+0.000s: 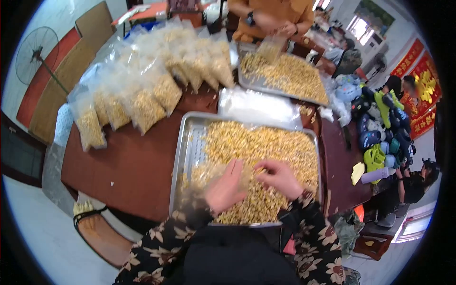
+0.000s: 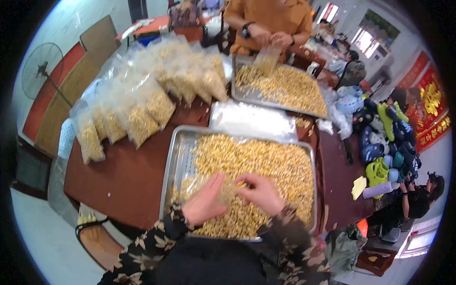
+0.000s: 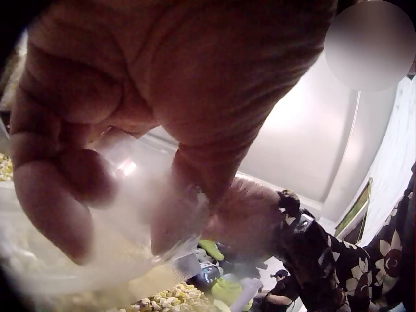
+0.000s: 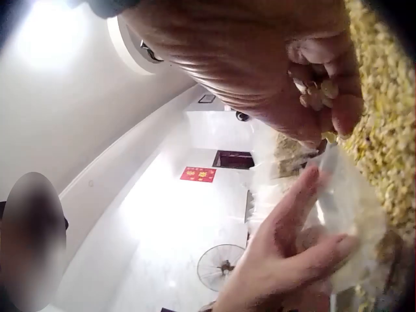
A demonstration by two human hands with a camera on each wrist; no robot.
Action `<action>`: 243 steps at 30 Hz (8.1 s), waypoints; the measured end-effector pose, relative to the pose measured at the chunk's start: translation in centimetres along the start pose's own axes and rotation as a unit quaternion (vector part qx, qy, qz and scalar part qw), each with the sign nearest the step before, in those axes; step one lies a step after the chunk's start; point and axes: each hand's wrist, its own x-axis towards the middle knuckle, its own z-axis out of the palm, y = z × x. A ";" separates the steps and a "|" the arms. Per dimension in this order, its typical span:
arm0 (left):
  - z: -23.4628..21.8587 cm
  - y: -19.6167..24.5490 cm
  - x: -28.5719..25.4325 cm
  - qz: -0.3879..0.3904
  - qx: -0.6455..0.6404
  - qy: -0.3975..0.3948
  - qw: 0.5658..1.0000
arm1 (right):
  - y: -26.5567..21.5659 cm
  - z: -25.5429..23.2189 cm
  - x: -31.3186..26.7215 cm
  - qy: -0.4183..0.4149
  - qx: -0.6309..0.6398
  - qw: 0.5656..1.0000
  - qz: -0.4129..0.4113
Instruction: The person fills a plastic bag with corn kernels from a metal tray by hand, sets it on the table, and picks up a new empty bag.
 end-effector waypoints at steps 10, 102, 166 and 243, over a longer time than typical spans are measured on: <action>-0.9 0.6 0.0 -0.001 -0.060 -0.025 0.998 | -1.4 3.9 -0.5 -0.023 -0.292 0.942 -0.162; -5.1 0.3 -4.1 0.016 0.094 0.173 0.980 | 1.4 7.7 -0.3 0.082 -0.166 0.976 -0.116; -3.5 2.2 -2.0 0.048 0.024 0.077 0.996 | -0.2 0.4 -2.2 0.140 -0.007 0.989 -0.050; -2.9 0.9 -2.0 -0.003 0.021 0.060 0.998 | 1.8 -2.8 -3.3 0.125 -0.347 0.922 -0.115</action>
